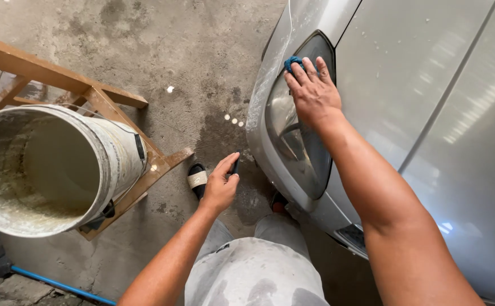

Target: Clean and restore a car headlight using a cloth and sanding block.

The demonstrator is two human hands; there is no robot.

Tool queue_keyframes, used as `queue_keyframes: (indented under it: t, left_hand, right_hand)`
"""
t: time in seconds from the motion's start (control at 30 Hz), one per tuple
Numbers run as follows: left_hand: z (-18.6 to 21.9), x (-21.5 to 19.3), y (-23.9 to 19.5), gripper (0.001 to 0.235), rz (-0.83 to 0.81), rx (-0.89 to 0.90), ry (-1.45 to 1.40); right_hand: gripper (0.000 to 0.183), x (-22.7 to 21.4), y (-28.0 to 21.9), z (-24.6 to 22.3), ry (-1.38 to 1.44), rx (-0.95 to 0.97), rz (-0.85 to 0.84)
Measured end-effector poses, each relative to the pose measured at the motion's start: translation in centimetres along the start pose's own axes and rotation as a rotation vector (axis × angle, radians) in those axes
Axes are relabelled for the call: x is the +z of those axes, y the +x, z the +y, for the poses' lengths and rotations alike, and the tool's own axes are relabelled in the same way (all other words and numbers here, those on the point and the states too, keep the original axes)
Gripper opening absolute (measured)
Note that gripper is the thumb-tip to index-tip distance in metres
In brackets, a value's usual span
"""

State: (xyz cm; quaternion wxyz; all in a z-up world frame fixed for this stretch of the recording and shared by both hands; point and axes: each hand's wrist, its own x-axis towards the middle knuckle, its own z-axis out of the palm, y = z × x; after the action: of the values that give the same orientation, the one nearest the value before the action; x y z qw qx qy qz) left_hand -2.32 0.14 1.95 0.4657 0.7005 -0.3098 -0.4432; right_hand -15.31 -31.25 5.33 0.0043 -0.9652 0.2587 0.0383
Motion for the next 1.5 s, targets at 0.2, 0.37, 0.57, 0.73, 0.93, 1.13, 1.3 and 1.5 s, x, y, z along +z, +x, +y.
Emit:
queue_keyframes:
  t: [0.2,0.37,0.57,0.73,0.93,1.13,1.3,1.5]
  left_hand:
    - [-2.0,0.6,-1.5,0.055,0.02,-0.017,-0.033]
    - [-3.4,-0.7,-2.5,0.06,-0.037,-0.138,-0.138]
    - [2.6,-1.6,-3.8,0.06,-0.198,-0.19,-0.552]
    - [6.2,-0.9,-3.6,0.06,-0.288,-0.201,-0.741]
    - [7.1,0.1,-3.8,0.057,-0.388,-0.119,-0.961]
    - [5.3,-0.9,-2.9,0.042,-0.446,-0.09,-0.792]
    - [5.5,-3.4,-1.3,0.04,-0.461,0.024,-0.568]
    - [6.9,-6.3,-1.5,0.052,-0.532,0.132,-0.429]
  right_hand:
    - [0.055,1.1,-7.1,-6.1,-0.317,-0.34,-0.421]
    - [0.039,8.2,-18.4,-6.6,-0.163,-0.496,-0.303]
    - [0.029,4.7,-21.6,-10.1,0.416,0.108,-0.138]
    - [0.031,0.9,-19.3,-11.8,1.454,0.745,-0.131]
    - [0.036,-5.8,-17.8,-15.3,1.851,0.765,-0.123]
    - [0.032,-5.5,-16.9,-19.3,1.852,0.777,0.006]
    - [0.026,-4.6,-15.3,-22.8,1.767,0.894,0.21]
    - [0.021,-7.7,-13.5,-26.1,1.743,0.903,0.444]
